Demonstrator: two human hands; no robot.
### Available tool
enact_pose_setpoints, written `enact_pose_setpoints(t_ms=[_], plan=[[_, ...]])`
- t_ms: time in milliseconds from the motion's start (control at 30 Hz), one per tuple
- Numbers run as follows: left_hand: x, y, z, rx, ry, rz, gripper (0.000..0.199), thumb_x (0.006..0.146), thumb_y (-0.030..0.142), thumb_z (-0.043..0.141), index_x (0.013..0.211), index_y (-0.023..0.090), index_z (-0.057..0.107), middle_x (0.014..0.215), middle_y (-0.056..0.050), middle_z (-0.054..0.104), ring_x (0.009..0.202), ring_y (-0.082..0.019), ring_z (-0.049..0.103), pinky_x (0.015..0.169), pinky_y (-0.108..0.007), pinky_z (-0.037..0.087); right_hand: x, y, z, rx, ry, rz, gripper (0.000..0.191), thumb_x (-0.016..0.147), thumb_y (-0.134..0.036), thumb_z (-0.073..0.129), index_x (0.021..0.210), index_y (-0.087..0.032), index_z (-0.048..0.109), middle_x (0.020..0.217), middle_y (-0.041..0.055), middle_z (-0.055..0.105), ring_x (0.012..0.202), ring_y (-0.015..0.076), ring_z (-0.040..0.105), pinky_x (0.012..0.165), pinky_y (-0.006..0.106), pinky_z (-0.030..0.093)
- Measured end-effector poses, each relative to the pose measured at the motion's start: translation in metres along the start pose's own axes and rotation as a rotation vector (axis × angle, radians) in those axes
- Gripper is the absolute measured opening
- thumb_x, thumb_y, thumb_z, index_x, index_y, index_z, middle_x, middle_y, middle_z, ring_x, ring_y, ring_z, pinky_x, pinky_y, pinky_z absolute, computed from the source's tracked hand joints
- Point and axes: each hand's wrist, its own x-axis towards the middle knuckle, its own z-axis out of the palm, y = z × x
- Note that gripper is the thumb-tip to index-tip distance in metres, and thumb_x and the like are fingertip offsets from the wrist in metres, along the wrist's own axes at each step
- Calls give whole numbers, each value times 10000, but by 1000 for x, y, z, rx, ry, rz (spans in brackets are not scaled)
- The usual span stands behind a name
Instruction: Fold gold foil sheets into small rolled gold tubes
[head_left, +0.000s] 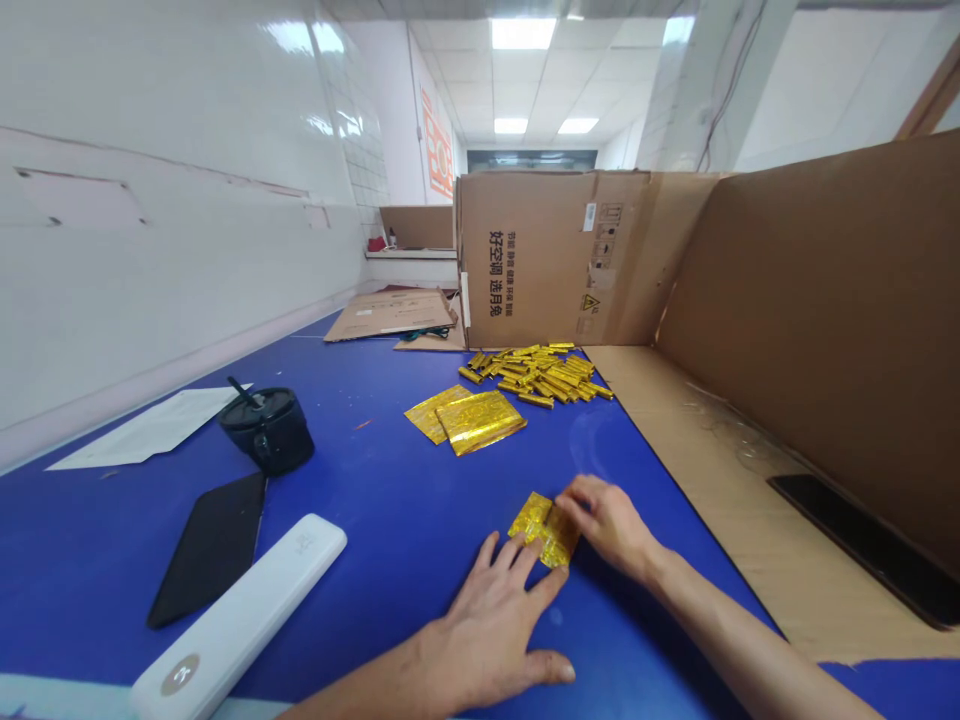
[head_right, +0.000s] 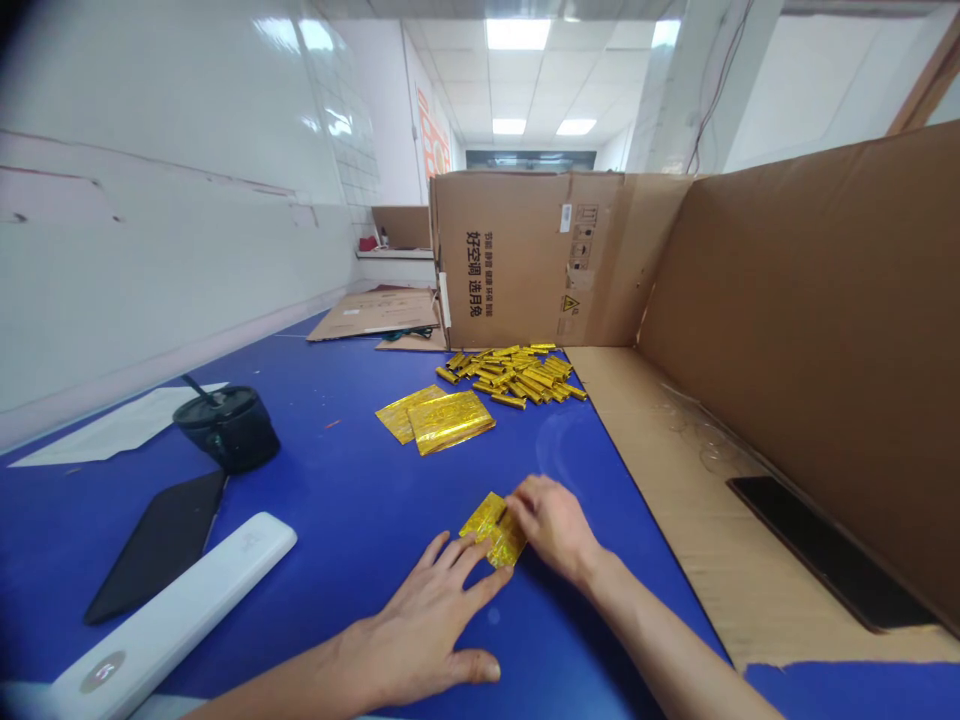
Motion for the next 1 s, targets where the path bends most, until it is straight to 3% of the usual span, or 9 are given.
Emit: enact_pose_setpoints(t_ms=[100,200,300,467,533,633,1000], plan=[[3,6,2,-9,34,-38,701,701,660,393,1279,277,294,1285,-96,352,1179,-289,281,973,-518,134,-26,-7,-4,63,-75,-154,313,866,-298,321,783,-217,612,783,11,627,768,135,556,771,245,375],[8,18,5,-23,60,-106,671,714,645,389,1256,253,343,1261,-107,378,1159,-307,306,963,-517,170,-35,-6,-4,75,-104,-180,266,855,-268,347,889,-239,609,944,15,621,890,148,543,927,327,266],[13,25,3,-63,40,-151,674,708,620,426,1247,221,359,1259,-123,376,1149,-325,320,953,-490,221,-36,2,-5,98,-141,-171,249,842,-270,369,950,-256,593,1069,25,589,1010,163,504,979,382,187],[22,8,-9,-140,47,-98,407,771,252,465,1171,204,411,1164,-55,447,1036,-198,449,880,-299,362,-40,16,-5,190,-165,-115,205,797,-324,457,940,-227,567,1214,61,500,1150,188,396,974,393,223],[28,-4,-13,-95,57,-72,301,765,154,437,1059,195,489,1077,-38,489,977,-175,472,845,-270,376,-41,17,-2,179,-161,-118,160,792,-293,473,895,-228,577,1214,59,500,1149,190,398,974,410,220],[38,-16,-14,4,34,-33,192,783,138,421,911,181,557,969,-45,535,926,-181,479,806,-275,380,-41,17,1,146,-134,-143,138,790,-234,481,873,-237,591,1168,49,540,1108,187,443,961,424,240],[46,-27,-9,190,81,136,115,804,196,461,883,181,542,889,-34,560,829,-179,484,763,-285,368,-45,16,17,6,76,-333,268,857,-151,329,885,-191,592,1000,77,624,909,161,565,866,335,372]])
